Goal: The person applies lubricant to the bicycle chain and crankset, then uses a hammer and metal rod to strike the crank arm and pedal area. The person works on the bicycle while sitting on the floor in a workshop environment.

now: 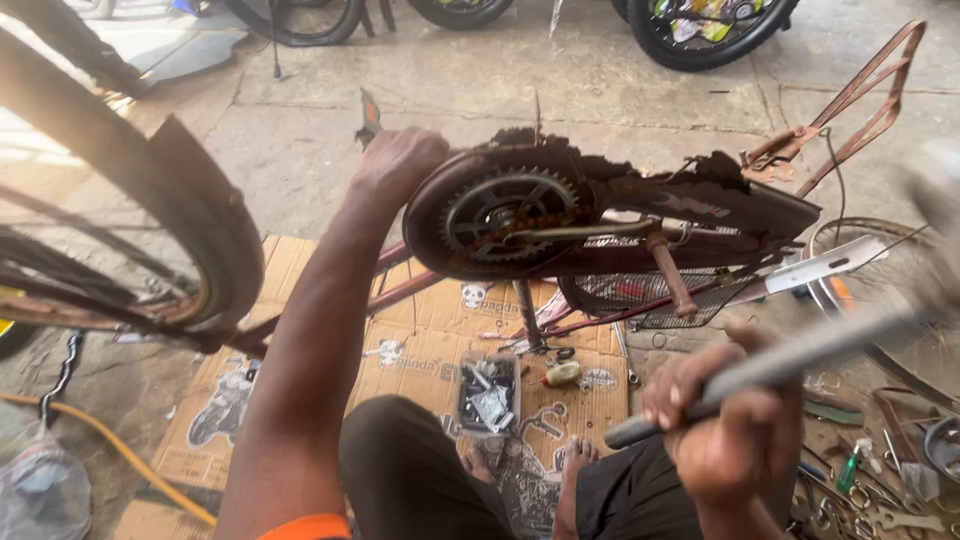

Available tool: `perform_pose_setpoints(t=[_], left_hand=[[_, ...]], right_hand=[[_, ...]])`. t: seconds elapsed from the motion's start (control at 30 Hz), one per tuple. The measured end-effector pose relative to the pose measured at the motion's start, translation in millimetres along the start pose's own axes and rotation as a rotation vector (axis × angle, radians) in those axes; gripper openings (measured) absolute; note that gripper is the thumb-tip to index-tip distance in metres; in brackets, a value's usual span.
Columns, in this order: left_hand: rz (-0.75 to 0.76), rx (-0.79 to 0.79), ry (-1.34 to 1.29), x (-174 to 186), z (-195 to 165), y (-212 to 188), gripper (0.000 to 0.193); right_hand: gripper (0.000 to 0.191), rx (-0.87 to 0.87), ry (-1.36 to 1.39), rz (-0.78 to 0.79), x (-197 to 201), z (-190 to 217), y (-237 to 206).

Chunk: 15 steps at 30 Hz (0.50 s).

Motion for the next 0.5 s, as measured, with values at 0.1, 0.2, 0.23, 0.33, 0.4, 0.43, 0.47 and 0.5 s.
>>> perform_pose_setpoints(t=[0.1, 0.2, 0.23, 0.33, 0.4, 0.43, 0.47, 0.5], left_hand=[[-0.070, -0.036, 0.057, 10.0, -6.3, -3.7, 0.062], [-0.090, -0.036, 0.237, 18.0, -10.9, -0.3, 0.067], [-0.047, -0.041, 0.222, 18.5, -11.2, 1.0, 0.067], [0.033, -0.008, 0.165, 17.5, -10.5, 1.2, 0.070], [0.001, -0.019, 0.198, 17.3, -10.1, 0.8, 0.073], [-0.007, -0.006, 0.191, 16.7, -9.6, 1.2, 0.074], [-0.007, 0.005, 0.176, 15.7, -9.0, 1.9, 0.075], [-0.003, 0.024, 0.159, 13.3, -8.2, 2.0, 0.075]], right_hand=[[0.049, -0.422, 0.220, -0.321, 7.8, -34.9, -6.7], [0.043, -0.775, 0.205, -0.358, 18.0, -80.0, -9.1], [0.039, -0.753, 0.203, -0.411, 22.8, -85.5, -10.9], [0.043, -0.706, 0.182, -0.422, 32.3, -92.4, -10.0], [0.044, -0.685, 0.196, -0.437, 30.3, -95.1, -11.5], [0.041, -0.686, 0.195, -0.457, 30.0, -94.9, -11.8], [0.038, -0.693, 0.187, -0.484, 28.3, -96.4, -13.3], [0.037, -0.687, 0.144, -0.446, 28.7, -94.6, -12.9]])
Point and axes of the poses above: each hand's wrist, its own y-axis towards the middle knuckle, its own x-axis out of the back of the hand, z = x × y, the point moved 3 cm from there along y, towards the middle knuckle, and after that the axes turned 11 degrees about y, right-handed, at the moved point
